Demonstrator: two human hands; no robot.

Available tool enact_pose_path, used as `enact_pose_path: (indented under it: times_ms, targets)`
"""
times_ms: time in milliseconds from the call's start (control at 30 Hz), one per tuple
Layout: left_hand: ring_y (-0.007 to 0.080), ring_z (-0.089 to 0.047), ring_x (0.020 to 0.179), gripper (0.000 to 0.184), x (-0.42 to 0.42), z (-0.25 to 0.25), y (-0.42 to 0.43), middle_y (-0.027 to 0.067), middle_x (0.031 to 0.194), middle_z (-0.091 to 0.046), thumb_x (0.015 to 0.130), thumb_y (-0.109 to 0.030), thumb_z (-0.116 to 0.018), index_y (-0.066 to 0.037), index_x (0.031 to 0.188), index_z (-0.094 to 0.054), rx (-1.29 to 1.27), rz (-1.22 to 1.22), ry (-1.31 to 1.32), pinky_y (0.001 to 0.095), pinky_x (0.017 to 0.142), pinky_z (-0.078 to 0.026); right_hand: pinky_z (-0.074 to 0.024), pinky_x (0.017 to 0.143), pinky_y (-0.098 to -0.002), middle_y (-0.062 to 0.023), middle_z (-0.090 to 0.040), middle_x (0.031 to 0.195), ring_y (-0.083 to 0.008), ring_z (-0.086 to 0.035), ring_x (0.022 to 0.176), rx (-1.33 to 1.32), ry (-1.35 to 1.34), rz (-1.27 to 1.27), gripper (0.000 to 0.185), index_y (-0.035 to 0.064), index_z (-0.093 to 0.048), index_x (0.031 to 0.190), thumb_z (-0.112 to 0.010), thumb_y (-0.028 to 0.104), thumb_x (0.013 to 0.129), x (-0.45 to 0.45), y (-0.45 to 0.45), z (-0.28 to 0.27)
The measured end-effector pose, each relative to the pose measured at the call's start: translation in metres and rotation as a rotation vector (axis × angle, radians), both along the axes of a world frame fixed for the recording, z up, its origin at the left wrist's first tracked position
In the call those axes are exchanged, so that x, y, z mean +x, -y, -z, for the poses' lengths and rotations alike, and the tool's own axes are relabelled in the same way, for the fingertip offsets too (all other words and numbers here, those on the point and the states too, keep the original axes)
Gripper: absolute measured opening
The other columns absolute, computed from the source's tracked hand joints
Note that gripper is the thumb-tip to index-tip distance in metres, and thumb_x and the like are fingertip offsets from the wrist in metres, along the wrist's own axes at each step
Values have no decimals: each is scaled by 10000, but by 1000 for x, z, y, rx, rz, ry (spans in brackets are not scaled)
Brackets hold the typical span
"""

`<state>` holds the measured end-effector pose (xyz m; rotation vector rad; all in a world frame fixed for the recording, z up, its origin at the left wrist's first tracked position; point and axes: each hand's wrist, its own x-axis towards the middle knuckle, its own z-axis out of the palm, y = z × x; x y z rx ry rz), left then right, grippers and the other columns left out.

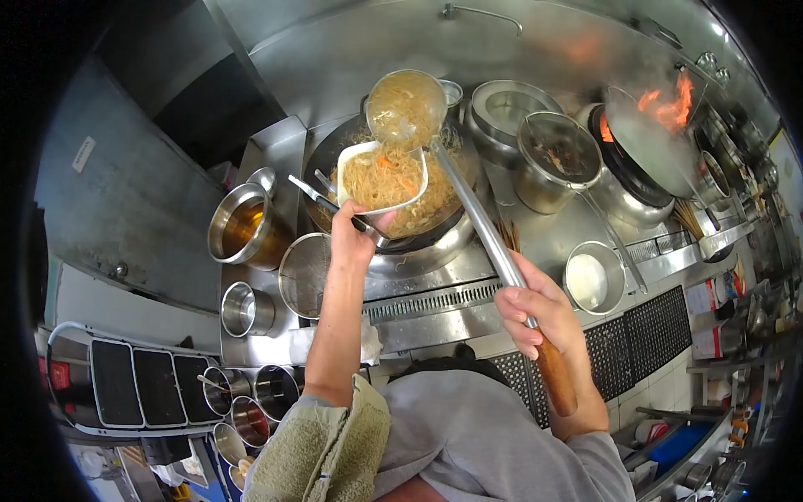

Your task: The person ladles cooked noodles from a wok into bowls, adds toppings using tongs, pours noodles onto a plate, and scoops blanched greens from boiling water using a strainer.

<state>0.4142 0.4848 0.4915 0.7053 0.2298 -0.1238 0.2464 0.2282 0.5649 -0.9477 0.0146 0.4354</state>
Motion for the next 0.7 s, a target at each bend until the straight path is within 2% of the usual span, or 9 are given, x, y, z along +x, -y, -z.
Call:
enact_pose_path:
  times_ms: [233,300,433,500,533,567,600,633,700]
  targets:
    - [317,-611,983,396,9,16,-9,202,1133,-555,781,-51,-462,99,1146,-460,-6,-45,-11,425,787,-599,-372,288,-210,-32,-393,711,-47,-377,397,817,-137,-162,531,64,-149,1474,-348,96,983,19,9,21]
    - [319,-586,1018,427,13,26,-13,161,1162,-559,760,-46,-469,37,1178,-491,-108,-42,-21,429,798,-583,-407,319,-207,-54,-402,767,-57,-411,437,1108,-226,-177,513,42,-105,1476,-289,102,1001,23,4,21]
    - [300,-588,1004,441,0,41,-28,130,1142,-575,752,-48,-475,8,1189,-500,-220,-48,6,414,792,-577,-396,321,-219,-63,-400,785,-63,-416,450,1162,-180,-226,511,32,-82,1475,-272,113,1008,46,1,23]
    - [296,-584,1038,454,-22,40,-37,114,1151,-581,740,-51,-483,-11,1191,-507,-209,-109,-62,411,795,-573,-377,312,-228,-40,-403,744,-61,-394,429,1018,-187,-231,524,54,-111,1475,-320,117,998,69,9,36]
    - [348,-576,1074,519,-38,36,-42,189,1228,-543,734,-54,-446,44,1243,-443,-134,-122,4,472,759,-579,-376,313,-223,-21,-394,708,-58,-380,417,500,-100,-163,537,75,-136,1473,-358,113,985,82,10,39]
    - [343,-574,1107,536,-55,40,-50,171,1244,-548,731,-53,-456,25,1262,-449,-113,-94,49,464,767,-590,-375,315,-217,-2,-386,671,-54,-365,405,-14,-7,-101,552,97,-161,1471,-396,108,972,94,8,44]
    - [356,-585,1084,570,-73,44,-56,195,1248,-538,723,-48,-452,43,1285,-418,-100,-94,78,475,746,-595,-354,314,-230,3,-438,659,-60,-376,392,-298,89,-71,593,110,-232,1462,-491,118,928,105,1,58]
    - [369,-597,1061,606,-93,47,-62,219,1253,-528,714,-44,-449,61,1308,-387,-90,-107,102,486,725,-601,-354,314,-230,3,-438,659,-60,-376,392,-302,83,-123,593,110,-232,1462,-491,118,928,113,-2,68]
    - [379,-617,1015,643,-138,53,-64,241,1234,-531,696,-31,-453,88,1319,-352,-75,-228,92,480,701,-608,-384,372,-289,-76,-539,664,-135,-460,415,-1170,335,-85,618,138,-264,1465,-536,146,909,131,2,89]
